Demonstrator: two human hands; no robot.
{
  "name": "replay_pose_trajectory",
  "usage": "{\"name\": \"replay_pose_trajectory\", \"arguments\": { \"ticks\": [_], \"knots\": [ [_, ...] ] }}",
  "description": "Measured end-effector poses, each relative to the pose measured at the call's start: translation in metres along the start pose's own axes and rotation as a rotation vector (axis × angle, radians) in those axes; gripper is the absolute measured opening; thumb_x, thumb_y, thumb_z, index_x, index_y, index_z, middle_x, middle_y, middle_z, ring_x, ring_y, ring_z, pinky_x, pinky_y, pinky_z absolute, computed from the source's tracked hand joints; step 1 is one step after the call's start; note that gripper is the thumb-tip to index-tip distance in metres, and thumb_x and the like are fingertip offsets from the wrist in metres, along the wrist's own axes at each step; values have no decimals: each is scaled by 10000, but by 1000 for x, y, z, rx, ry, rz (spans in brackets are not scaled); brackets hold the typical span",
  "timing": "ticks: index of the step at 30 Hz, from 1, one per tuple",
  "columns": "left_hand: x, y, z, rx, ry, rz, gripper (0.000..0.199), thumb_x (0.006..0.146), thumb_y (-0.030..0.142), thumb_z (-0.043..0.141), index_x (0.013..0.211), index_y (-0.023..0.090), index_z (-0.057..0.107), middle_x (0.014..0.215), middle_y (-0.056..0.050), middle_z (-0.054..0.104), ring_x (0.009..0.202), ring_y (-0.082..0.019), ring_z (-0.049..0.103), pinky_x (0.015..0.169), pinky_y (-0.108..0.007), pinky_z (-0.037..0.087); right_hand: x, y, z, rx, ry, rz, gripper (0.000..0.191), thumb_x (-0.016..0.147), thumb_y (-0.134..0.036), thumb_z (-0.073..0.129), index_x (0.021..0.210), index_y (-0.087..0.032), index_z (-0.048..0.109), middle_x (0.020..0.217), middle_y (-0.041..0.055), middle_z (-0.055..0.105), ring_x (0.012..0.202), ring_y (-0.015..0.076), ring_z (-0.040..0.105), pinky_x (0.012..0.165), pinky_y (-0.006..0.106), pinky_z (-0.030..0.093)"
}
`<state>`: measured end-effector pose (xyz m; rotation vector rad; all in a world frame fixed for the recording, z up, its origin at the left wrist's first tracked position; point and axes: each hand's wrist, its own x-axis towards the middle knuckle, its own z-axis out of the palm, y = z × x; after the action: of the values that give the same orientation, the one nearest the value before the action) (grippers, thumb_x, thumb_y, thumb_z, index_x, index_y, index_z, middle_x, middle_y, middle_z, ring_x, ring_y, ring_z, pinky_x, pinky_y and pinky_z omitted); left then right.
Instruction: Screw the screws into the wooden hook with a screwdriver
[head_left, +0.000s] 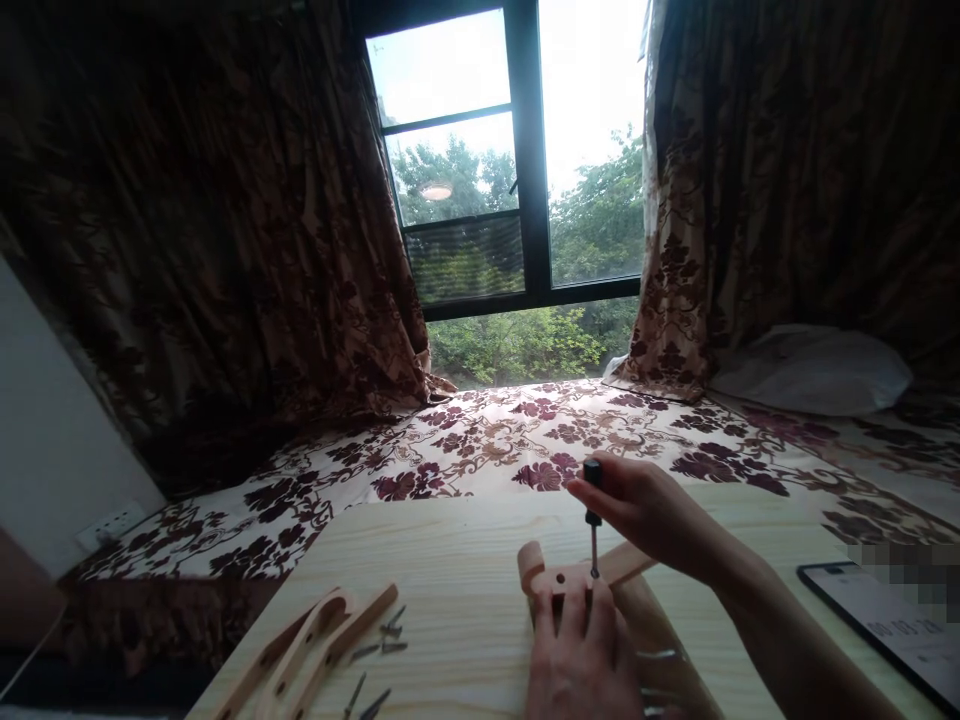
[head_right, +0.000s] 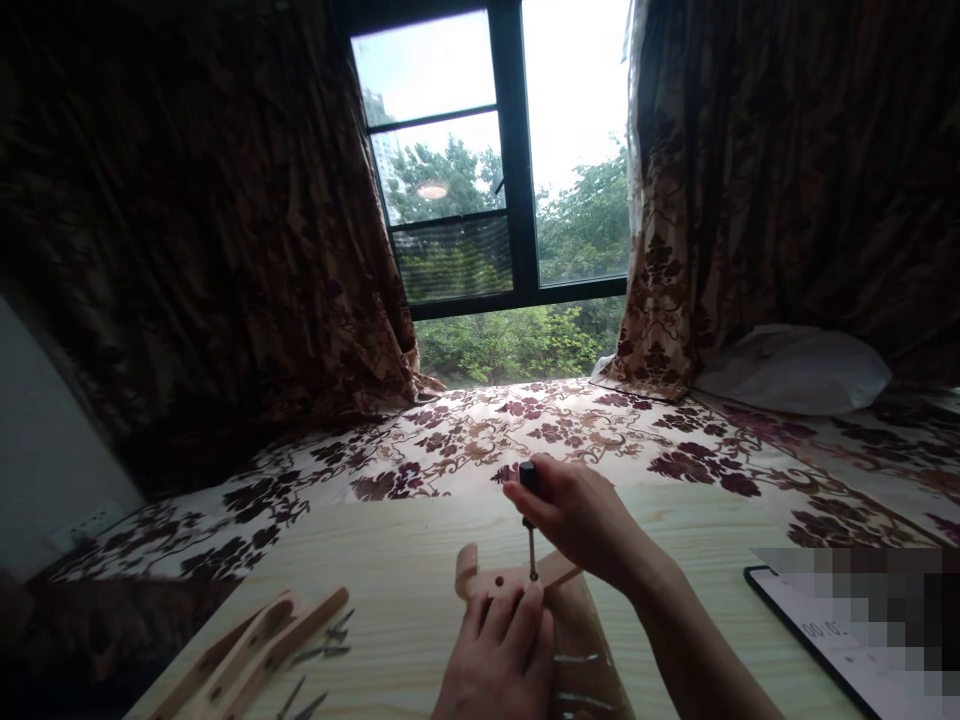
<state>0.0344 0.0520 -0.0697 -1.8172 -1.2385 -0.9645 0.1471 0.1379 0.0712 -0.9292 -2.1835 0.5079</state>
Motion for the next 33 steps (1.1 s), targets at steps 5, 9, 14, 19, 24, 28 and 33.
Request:
{"name": "replay_pose_trajectory", "arguments": {
  "ticks": [5,9,14,19,24,28,33],
  "knots": [
    [2,0,-7,-31,-81,-8,491,819,551,428,991,156,663,1051,-138,648,1014,-344,537,913,-564,399,-2,0,-5,82,-54,-31,252,885,-424,486,732,-224,495,607,-28,523,548,126,445,519,250,318],
    [4,0,-11,-47,-98,-15,461,813,519,436,982,158,668,1055,-129,650,1022,-339,535,926,-559,395,-3,0,-6,114,-57,-34,270,879,-425,495,705,-219,481,606,-24,534,555,126,452,528,250,335],
    [4,1,-6,-29,-49,-8,455,805,522,453,945,154,681,1025,-126,653,1007,-335,537,922,-567,394,-1,0,-4,49,-14,-8,321,863,-463,509,665,-214,466,589,-14,532,559,134,460,537,258,350],
    [7,4,-16,-70,-205,-52,584,780,622,459,984,129,698,1111,-163,633,1064,-372,512,938,-598,397,-4,-2,-6,140,-68,-36,221,880,-397,513,758,-216,543,634,-20,566,583,129,506,534,240,358],
    [18,4,-34,-156,-326,-84,566,806,582,470,1037,113,687,1171,-163,621,1121,-369,501,990,-596,383,-2,-2,-5,97,-15,-49,321,874,-450,520,668,-207,475,575,-33,492,539,112,436,502,234,330],
    [27,2,-46,-201,-360,-68,537,839,502,437,1100,90,661,1190,-170,617,1142,-373,509,984,-592,405,-1,-6,-7,12,34,-14,367,860,-478,526,627,-207,445,553,-31,478,526,113,427,492,239,310],
    [35,-1,-55,-209,-442,-45,536,839,499,455,1100,77,658,1202,-184,611,1135,-387,523,967,-595,429,-4,-13,-14,-3,14,-57,254,857,-386,540,682,-203,526,580,-29,513,541,113,448,498,235,308]
  ]
}}
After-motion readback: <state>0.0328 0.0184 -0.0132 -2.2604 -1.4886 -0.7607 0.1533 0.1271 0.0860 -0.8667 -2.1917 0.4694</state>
